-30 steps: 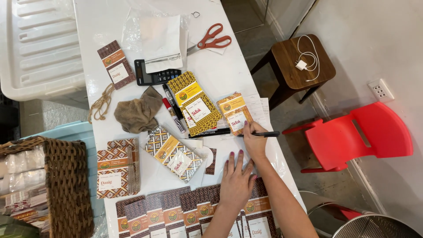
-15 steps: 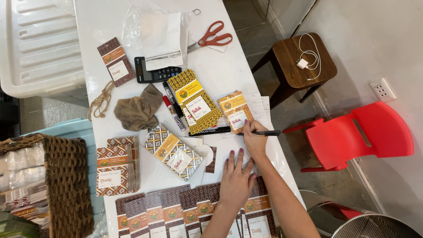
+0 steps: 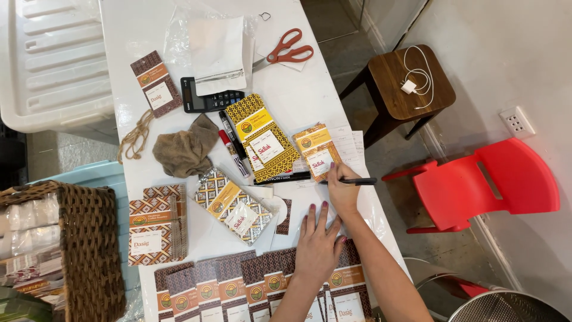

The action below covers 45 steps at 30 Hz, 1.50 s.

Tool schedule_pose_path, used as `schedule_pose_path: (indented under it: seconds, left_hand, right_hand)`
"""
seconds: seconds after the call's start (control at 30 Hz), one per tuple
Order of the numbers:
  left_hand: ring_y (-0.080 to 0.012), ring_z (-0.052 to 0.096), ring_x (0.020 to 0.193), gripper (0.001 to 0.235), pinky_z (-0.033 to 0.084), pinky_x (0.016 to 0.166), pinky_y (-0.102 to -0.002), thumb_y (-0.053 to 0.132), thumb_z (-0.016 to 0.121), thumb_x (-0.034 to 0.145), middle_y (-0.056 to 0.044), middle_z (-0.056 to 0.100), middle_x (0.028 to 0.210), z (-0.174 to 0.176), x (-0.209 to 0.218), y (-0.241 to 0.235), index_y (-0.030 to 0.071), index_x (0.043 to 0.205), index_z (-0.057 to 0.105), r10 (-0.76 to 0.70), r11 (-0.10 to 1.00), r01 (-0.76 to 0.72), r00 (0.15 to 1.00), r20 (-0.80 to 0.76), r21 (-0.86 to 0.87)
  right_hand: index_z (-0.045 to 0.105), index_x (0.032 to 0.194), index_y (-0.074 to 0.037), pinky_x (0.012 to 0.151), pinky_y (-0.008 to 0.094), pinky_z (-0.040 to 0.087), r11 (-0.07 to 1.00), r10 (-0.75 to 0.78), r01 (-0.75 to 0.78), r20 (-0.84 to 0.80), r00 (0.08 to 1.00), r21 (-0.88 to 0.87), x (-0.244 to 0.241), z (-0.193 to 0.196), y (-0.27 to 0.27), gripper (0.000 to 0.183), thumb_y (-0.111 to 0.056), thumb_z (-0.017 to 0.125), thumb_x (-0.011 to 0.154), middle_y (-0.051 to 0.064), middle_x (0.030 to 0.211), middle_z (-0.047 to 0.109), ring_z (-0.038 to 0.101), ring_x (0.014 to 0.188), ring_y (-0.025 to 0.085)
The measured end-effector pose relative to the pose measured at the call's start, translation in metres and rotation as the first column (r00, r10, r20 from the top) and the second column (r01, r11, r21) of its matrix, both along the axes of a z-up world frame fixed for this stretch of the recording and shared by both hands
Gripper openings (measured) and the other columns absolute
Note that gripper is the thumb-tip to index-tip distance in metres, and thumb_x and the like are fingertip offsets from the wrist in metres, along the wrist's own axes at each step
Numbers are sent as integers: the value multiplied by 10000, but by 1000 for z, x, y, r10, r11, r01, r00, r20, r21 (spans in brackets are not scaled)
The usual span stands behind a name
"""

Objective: Organizing and laying out coffee bean packaging labels on a table for preparation

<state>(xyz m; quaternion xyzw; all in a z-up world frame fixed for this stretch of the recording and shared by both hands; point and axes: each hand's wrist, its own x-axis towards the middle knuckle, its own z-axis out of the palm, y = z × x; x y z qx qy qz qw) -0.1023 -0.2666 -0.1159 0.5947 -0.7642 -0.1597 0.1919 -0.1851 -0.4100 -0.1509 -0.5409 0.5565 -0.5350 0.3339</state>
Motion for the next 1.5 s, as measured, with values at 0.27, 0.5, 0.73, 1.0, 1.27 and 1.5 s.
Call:
schedule_pose_path:
  seconds: [0.27, 0.5, 0.73, 1.0, 1.27, 1.5]
  left_hand:
    - [-483, 338, 1425, 459, 338, 1116, -593, 328, 634, 952, -220, 418, 1550, 2, 1, 0, 106, 1354, 618, 9, 999, -9, 1000, -5, -44]
    - [-491, 328, 1429, 464, 330, 1117, -600, 333, 626, 958, -226, 407, 1556, 0, 1, 0, 107, 1363, 603, 3, 999, -4, 1000, -20, -38]
    - [-487, 317, 1432, 524, 317, 1117, -589, 344, 613, 964, -220, 402, 1556, 2, 2, 1, 145, 1446, 556, 0, 1000, 0, 1000, -17, -9]
    - [-442, 388, 1413, 421, 348, 1133, -558, 289, 613, 968, -195, 476, 1477, -20, 9, -2, 98, 1343, 635, -28, 999, 25, 996, -85, -35]
    - [-253, 668, 960, 98, 547, 882, -362, 103, 652, 886, -39, 623, 970, -25, 37, 86, 118, 957, 718, -68, 940, 12, 986, -151, -342]
    - [-350, 619, 1168, 377, 495, 1059, -440, 18, 573, 924, -192, 636, 1226, 35, 96, 193, 38, 1292, 653, 272, 962, -241, 858, -436, 127]
  right_hand:
    - [254, 639, -152, 542, 247, 323, 998, -53, 50, -49, 997, -49, 0, -2, 0, 507, -34, 578, 1011, -59, 567, 330, 368, 555, 61]
    - [233, 650, -158, 553, 249, 321, 997, -34, 31, -37, 999, -72, -2, -8, -2, 513, -38, 579, 1010, -58, 579, 310, 359, 563, 65]
    - [335, 579, -148, 324, 255, 328, 991, -84, 35, 407, 910, 126, -8, -1, -5, 527, -52, 643, 995, 80, 533, 524, 402, 374, 116]
    - [493, 893, -160, 560, 400, 446, 990, 122, -95, -307, 944, 102, -33, 33, 35, 229, -307, 597, 1035, 63, 602, 545, 554, 590, 254]
    - [611, 834, -219, 628, 376, 496, 903, 147, -429, -946, 290, 10, -10, 20, 45, 279, -437, 591, 1007, 29, 649, 666, 685, 614, 262]
    - [613, 1312, -183, 834, 528, 479, 978, 202, -53, -866, 457, 200, -32, 69, 117, 491, -546, 529, 992, 106, 1241, 674, 664, 1073, 327]
